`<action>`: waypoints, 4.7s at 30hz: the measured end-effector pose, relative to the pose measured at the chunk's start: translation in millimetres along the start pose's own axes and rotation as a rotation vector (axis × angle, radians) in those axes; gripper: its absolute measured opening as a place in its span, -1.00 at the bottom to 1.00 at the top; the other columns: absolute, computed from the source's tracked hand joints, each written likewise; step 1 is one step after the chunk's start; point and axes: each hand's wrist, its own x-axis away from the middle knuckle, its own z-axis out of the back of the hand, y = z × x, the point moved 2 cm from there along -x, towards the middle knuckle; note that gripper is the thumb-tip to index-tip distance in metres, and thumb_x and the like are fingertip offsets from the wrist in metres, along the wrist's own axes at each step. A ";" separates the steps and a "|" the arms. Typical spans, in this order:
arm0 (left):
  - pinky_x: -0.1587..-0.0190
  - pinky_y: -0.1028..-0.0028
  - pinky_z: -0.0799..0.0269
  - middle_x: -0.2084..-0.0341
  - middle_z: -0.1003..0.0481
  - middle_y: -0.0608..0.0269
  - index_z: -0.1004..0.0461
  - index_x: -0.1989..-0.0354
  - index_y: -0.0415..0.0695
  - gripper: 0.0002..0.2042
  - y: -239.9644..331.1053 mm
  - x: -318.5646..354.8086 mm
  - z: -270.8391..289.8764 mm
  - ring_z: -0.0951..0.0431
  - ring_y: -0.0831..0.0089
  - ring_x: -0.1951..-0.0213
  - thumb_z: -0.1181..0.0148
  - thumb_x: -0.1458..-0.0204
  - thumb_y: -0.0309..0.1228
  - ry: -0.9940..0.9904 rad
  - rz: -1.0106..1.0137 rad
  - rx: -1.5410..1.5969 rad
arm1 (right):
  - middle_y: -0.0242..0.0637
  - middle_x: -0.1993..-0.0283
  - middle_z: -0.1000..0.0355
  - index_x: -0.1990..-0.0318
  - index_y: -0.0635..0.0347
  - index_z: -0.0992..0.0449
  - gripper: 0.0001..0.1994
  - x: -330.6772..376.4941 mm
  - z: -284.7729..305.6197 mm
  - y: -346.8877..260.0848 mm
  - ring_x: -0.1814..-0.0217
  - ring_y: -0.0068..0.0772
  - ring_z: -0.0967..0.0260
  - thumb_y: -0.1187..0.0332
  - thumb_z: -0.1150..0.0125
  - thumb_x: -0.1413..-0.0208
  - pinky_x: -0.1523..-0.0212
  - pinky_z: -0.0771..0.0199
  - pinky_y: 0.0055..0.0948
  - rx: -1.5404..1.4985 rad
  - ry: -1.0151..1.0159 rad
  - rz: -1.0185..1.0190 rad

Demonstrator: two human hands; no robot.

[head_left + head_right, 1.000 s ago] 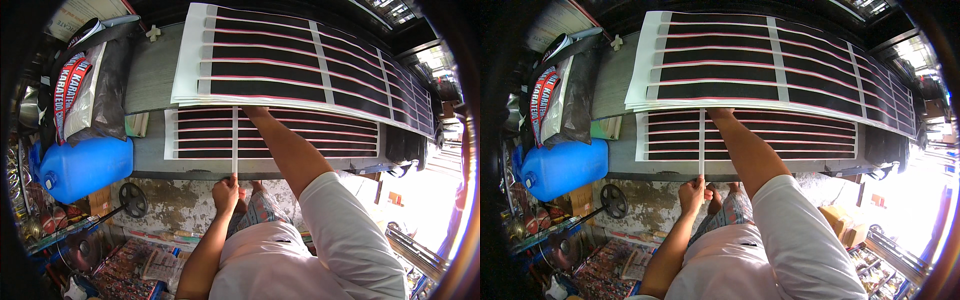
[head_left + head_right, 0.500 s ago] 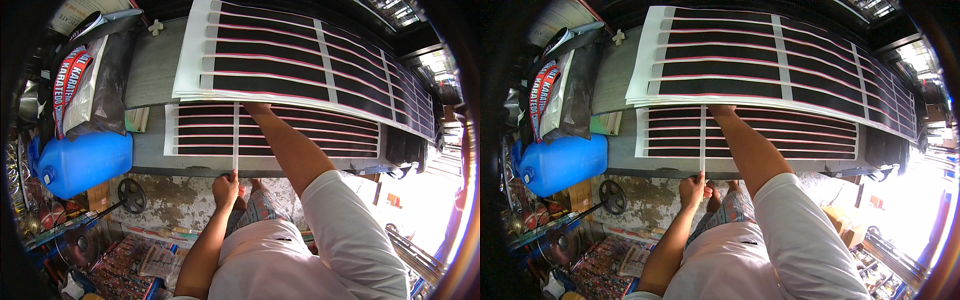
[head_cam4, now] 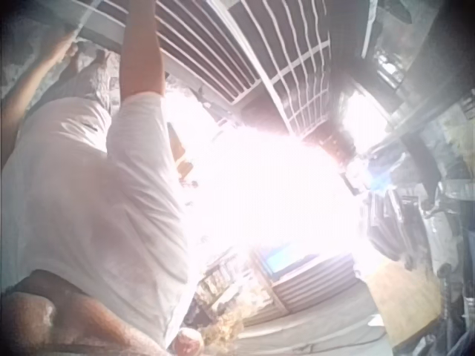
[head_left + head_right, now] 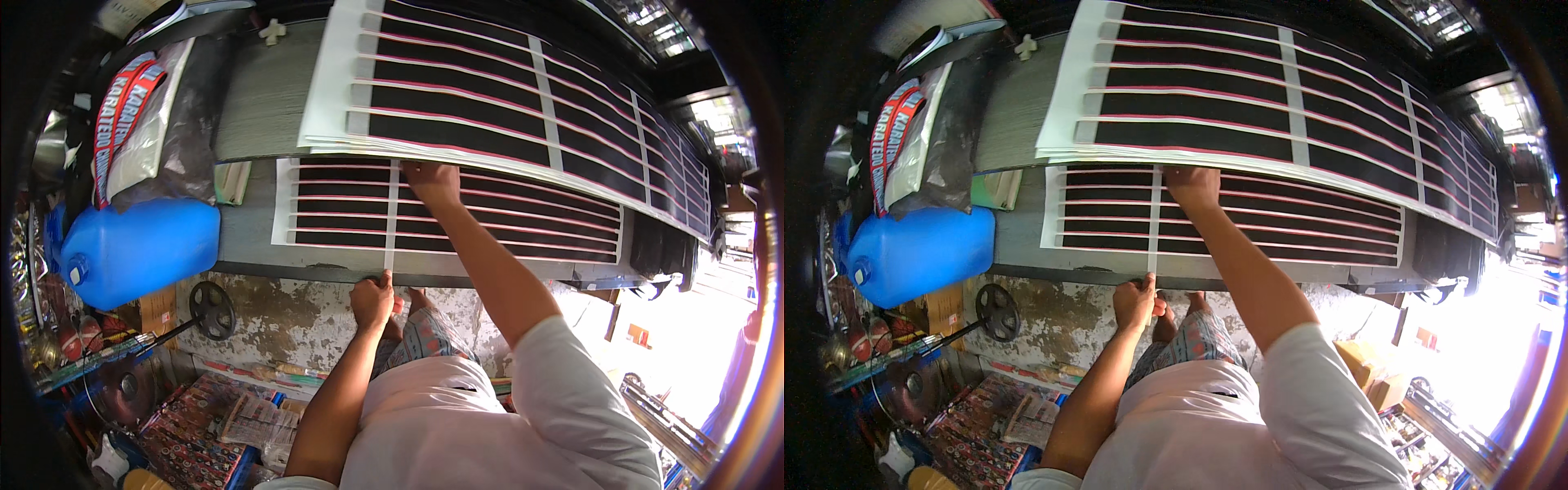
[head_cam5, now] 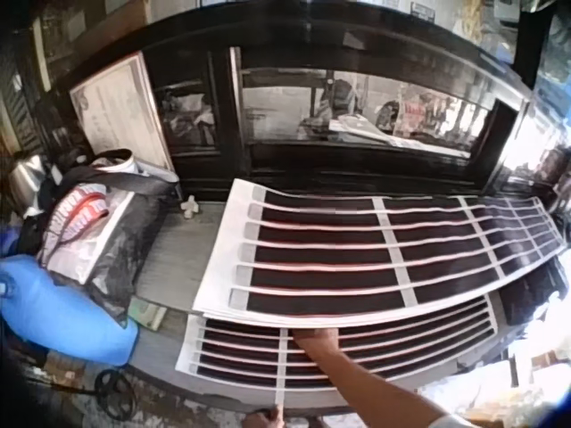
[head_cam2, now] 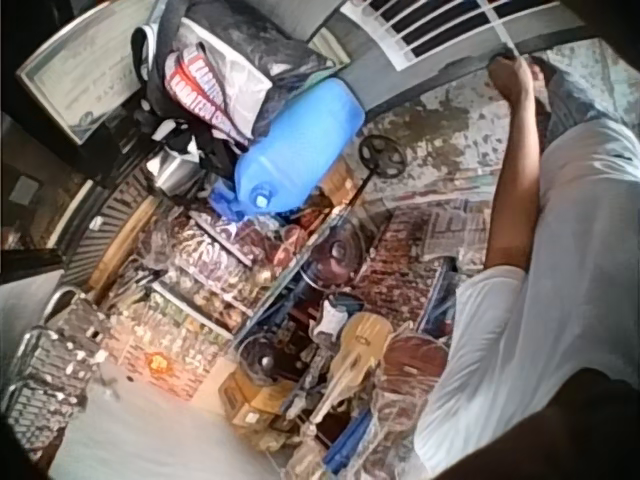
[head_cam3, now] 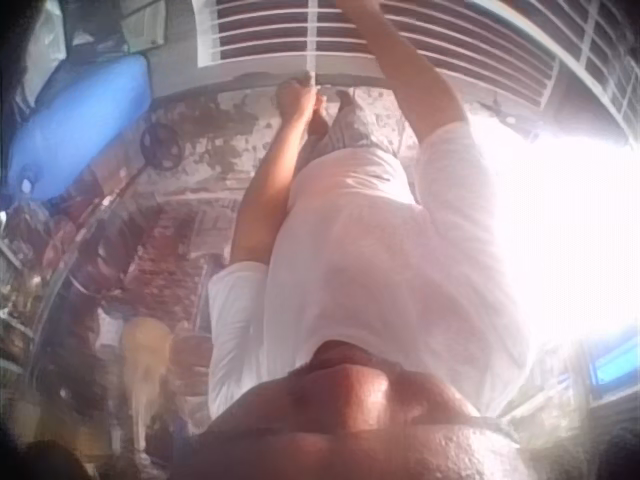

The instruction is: The person assembles a solar panel by hand, placing white plastic strips onto a black panel with red lines. They align and press the strips into place to form a grid pattern.

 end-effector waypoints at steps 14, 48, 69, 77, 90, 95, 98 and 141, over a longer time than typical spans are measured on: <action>0.62 0.33 -0.59 0.68 -0.65 0.08 -0.58 0.55 -0.29 -0.36 -14.9 -13.5 -1.5 -0.67 0.32 0.70 -0.17 -0.45 0.05 -0.047 0.008 -0.036 | -0.17 0.25 -0.69 0.22 0.13 -0.74 -0.78 109.1 -24.3 -39.4 0.08 -0.13 -0.70 0.29 -0.43 0.03 -0.07 -0.62 -0.13 0.522 -0.595 0.659; 0.57 0.18 -0.52 0.64 -0.61 0.09 -0.65 0.05 -0.12 -0.83 -24.1 13.8 -24.7 -0.62 0.16 0.68 -0.28 -0.40 -0.29 0.368 -0.451 -0.065 | -0.20 -0.17 -0.61 -0.19 0.03 -0.68 -0.57 92.1 -52.1 -86.5 -0.23 -0.09 -0.63 0.34 -0.49 -0.13 -0.11 -0.60 0.00 0.638 -0.957 0.591; 0.36 0.22 -0.53 0.51 -0.64 0.07 0.02 -0.65 -0.24 -0.31 -96.4 98.3 93.2 -0.70 0.16 0.47 -0.16 -0.46 -0.38 0.481 -0.233 -0.068 | 0.01 0.28 -0.69 0.27 0.13 -0.78 -0.67 173.1 44.4 29.5 0.14 0.10 -0.72 0.05 -0.36 -0.16 0.12 -0.74 0.09 0.408 -0.865 0.345; 0.05 0.05 -0.60 0.02 -0.63 -0.24 -0.15 -0.57 -0.27 -0.43 -47.1 11.3 199.1 -0.69 -0.17 0.08 -0.12 -0.47 -0.38 0.786 -0.571 -0.246 | 0.04 0.15 -0.71 0.22 0.10 -0.75 -0.58 235.1 40.5 87.6 0.11 0.23 -0.68 -0.09 -0.29 -0.26 -0.03 -0.69 0.12 0.176 -0.721 0.100; -0.17 -0.14 -0.47 -0.14 -0.45 -0.16 -0.41 -0.36 -0.25 -0.51 15.8 -68.8 240.3 -0.45 -0.21 -0.18 -0.28 -0.28 -0.42 0.901 -0.609 -0.734 | 0.06 0.17 -0.66 0.20 0.12 -0.70 -0.85 250.6 18.4 24.7 0.07 0.21 -0.65 0.27 -0.40 -0.21 0.03 -0.68 0.11 -0.117 -0.422 -0.190; -0.14 0.03 -0.52 -0.01 -0.55 -0.04 -0.54 -0.21 -0.26 -0.66 12.9 -88.4 211.3 -0.55 -0.09 -0.09 -0.22 -0.25 -0.61 0.250 -1.062 -0.488 | -0.07 -0.01 -0.59 0.04 0.18 -0.66 -0.84 222.2 5.8 -40.0 -0.04 0.15 -0.58 0.42 -0.31 -0.26 -0.08 -0.63 0.06 -0.116 -0.305 0.130; -0.14 0.07 -0.53 -0.02 -0.55 0.00 -0.57 -0.18 -0.24 -0.65 9.6 -100.5 204.5 -0.57 -0.05 -0.07 -0.21 -0.22 -0.67 0.220 -1.044 -0.514 | -0.11 -0.05 -0.57 -0.02 0.21 -0.66 -0.79 198.4 -7.5 -65.9 -0.10 0.09 -0.54 0.42 -0.30 -0.27 -0.17 -0.60 0.01 -0.098 -0.235 0.238; -0.07 0.06 -0.55 0.03 -0.58 0.19 -0.67 -0.05 -0.19 -0.75 8.3 -85.2 158.6 -0.58 0.07 -0.04 -0.40 -0.21 -0.47 0.382 -1.195 -0.614 | -0.07 -0.17 -0.56 -0.14 0.32 -0.65 -0.60 190.9 17.1 -25.7 -0.21 0.11 -0.52 0.61 -0.23 -0.12 -0.29 -0.56 -0.04 -0.021 0.055 0.150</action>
